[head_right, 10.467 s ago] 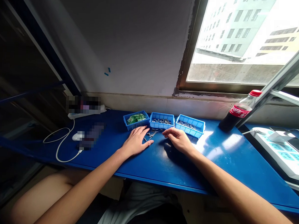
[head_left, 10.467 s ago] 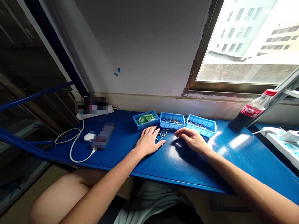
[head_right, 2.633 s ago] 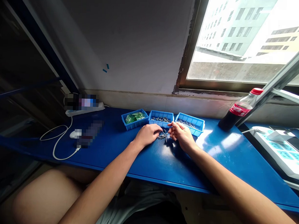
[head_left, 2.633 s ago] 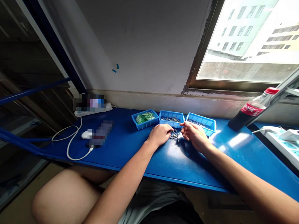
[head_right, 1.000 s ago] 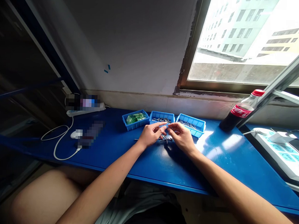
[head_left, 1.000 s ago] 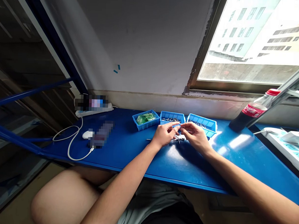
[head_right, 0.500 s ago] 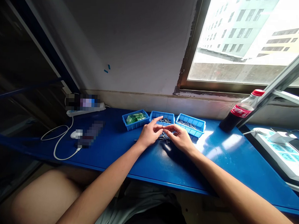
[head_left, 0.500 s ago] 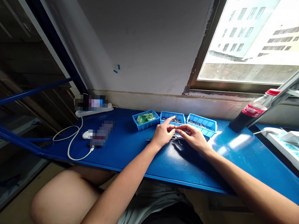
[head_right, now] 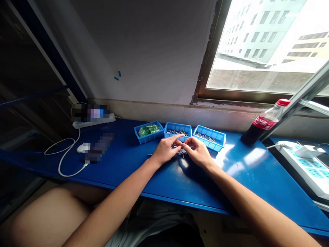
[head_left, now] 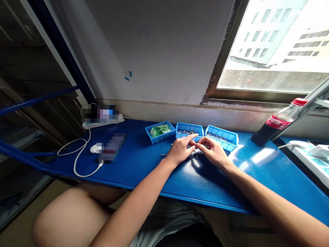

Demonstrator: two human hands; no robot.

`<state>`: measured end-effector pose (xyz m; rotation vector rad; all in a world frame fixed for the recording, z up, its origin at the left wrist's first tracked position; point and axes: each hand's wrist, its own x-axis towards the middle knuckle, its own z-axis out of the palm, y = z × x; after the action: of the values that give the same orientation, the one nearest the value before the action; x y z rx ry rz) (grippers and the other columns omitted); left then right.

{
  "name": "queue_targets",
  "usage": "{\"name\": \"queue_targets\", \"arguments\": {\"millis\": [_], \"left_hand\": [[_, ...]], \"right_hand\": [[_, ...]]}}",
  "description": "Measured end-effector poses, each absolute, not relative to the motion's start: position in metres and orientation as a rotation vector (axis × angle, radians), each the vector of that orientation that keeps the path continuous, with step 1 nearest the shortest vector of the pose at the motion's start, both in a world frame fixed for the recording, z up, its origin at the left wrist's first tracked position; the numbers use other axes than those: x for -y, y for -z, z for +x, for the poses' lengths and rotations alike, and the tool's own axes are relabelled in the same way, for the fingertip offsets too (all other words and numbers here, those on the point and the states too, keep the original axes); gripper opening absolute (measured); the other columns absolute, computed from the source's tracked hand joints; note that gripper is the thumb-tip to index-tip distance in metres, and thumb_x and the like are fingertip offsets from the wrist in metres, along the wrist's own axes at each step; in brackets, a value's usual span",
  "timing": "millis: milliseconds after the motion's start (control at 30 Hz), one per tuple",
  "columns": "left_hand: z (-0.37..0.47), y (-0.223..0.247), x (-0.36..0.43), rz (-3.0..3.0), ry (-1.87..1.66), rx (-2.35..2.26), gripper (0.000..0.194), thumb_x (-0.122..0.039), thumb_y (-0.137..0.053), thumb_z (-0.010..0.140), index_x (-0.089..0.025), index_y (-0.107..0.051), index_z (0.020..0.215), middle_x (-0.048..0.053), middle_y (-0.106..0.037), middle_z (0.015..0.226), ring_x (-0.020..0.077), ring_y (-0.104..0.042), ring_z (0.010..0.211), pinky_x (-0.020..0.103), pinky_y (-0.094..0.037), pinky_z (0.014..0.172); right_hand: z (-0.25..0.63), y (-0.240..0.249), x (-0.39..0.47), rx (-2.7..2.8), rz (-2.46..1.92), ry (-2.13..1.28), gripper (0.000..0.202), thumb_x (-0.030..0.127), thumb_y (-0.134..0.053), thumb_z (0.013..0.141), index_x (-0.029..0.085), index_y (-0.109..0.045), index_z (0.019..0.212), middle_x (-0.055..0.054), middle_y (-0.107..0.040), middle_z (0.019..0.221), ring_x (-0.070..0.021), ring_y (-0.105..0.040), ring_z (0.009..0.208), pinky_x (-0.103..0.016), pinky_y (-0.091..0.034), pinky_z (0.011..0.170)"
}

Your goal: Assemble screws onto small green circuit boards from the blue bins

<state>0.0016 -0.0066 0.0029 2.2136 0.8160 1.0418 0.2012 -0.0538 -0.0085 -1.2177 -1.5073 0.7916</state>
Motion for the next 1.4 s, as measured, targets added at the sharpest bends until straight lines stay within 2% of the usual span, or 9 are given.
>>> {"name": "queue_targets", "arguments": {"millis": [133, 433, 600, 667, 867, 1033, 1167, 1233, 1400], "left_hand": [[0.002, -0.01, 0.007, 2.035, -1.143, -0.861, 0.051, -0.017, -0.076, 0.092, -0.024, -0.068, 0.142, 0.003, -0.084, 0.105, 0.0204, -0.079, 0.094, 0.032, -0.065, 0.089], [0.003, -0.008, 0.003, 1.725, -1.132, -0.783, 0.048, -0.02, -0.08, 0.088, -0.018, -0.069, 0.135, 0.008, -0.083, 0.106, 0.0214, -0.079, 0.098, 0.031, -0.064, 0.086], [0.003, -0.008, 0.002, 1.718, -1.105, -0.793, 0.022, -0.026, -0.082, 0.087, -0.016, -0.081, 0.106, 0.011, -0.082, 0.111, 0.0234, -0.078, 0.101, 0.033, -0.063, 0.086], [0.002, -0.008, 0.001, 1.713, -1.107, -0.782, 0.017, -0.028, -0.084, 0.086, -0.016, -0.081, 0.096, 0.011, -0.081, 0.11, 0.0232, -0.077, 0.1, 0.033, -0.063, 0.086], [0.002, -0.005, -0.003, 1.673, -1.155, -0.783, 0.02, -0.031, -0.089, 0.082, -0.015, -0.077, 0.085, 0.011, -0.078, 0.108, 0.0227, -0.074, 0.103, 0.031, -0.061, 0.085], [0.002, -0.001, -0.006, 1.609, -1.196, -0.788, 0.034, -0.038, -0.097, 0.073, -0.013, -0.074, 0.078, 0.012, -0.077, 0.106, 0.024, -0.074, 0.102, 0.033, -0.061, 0.086], [0.002, -0.003, -0.006, 1.581, -1.171, -0.734, 0.035, -0.045, -0.095, 0.076, -0.014, -0.08, 0.084, 0.015, -0.077, 0.113, 0.0279, -0.074, 0.109, 0.037, -0.063, 0.088], [0.003, -0.004, -0.006, 1.58, -1.146, -0.694, 0.033, -0.046, -0.091, 0.081, -0.015, -0.085, 0.091, 0.016, -0.077, 0.119, 0.0297, -0.074, 0.115, 0.039, -0.064, 0.092], [0.003, -0.003, -0.007, 1.61, -1.091, -0.628, 0.029, -0.043, -0.087, 0.087, -0.018, -0.088, 0.103, 0.016, -0.078, 0.125, 0.0313, -0.073, 0.123, 0.044, -0.062, 0.105]], "right_hand": [[0.202, 0.004, 0.054, 1.503, -1.228, -0.791, 0.031, 0.058, -0.075, 0.095, 0.028, -0.071, 0.093, -0.001, -0.07, 0.088, -0.0208, -0.061, 0.076, -0.035, -0.049, 0.07], [0.196, 0.005, 0.058, 1.579, -1.208, -0.823, 0.035, 0.061, -0.074, 0.095, 0.027, -0.078, 0.102, -0.005, -0.078, 0.098, -0.0245, -0.069, 0.085, -0.038, -0.056, 0.077], [0.198, 0.006, 0.057, 1.579, -1.195, -0.819, 0.039, 0.063, -0.072, 0.095, 0.025, -0.078, 0.102, -0.005, -0.079, 0.097, -0.0245, -0.072, 0.087, -0.037, -0.059, 0.081], [0.198, 0.006, 0.057, 1.585, -1.186, -0.82, 0.039, 0.063, -0.072, 0.095, 0.026, -0.078, 0.104, -0.005, -0.08, 0.101, -0.0253, -0.073, 0.09, -0.037, -0.06, 0.083], [0.198, 0.009, 0.056, 1.604, -1.187, -0.807, 0.036, 0.06, -0.073, 0.096, 0.027, -0.079, 0.109, -0.006, -0.081, 0.107, -0.027, -0.075, 0.094, -0.04, -0.062, 0.086], [0.199, 0.01, 0.057, 1.602, -1.192, -0.832, 0.036, 0.06, -0.073, 0.096, 0.027, -0.079, 0.11, -0.006, -0.082, 0.109, -0.0269, -0.076, 0.094, -0.041, -0.063, 0.088], [0.197, 0.006, 0.057, 1.576, -1.144, -0.875, 0.035, 0.058, -0.074, 0.096, 0.028, -0.08, 0.113, -0.005, -0.082, 0.111, -0.0265, -0.076, 0.098, -0.04, -0.062, 0.091], [0.198, 0.005, 0.057, 1.559, -1.119, -0.912, 0.035, 0.057, -0.075, 0.096, 0.028, -0.081, 0.115, -0.005, -0.081, 0.112, -0.025, -0.076, 0.095, -0.038, -0.062, 0.087], [0.201, 0.008, 0.054, 1.536, -1.131, -0.951, 0.039, 0.062, -0.074, 0.095, 0.028, -0.082, 0.112, -0.004, -0.08, 0.093, -0.0172, -0.061, 0.062, -0.033, -0.054, 0.059]]}}
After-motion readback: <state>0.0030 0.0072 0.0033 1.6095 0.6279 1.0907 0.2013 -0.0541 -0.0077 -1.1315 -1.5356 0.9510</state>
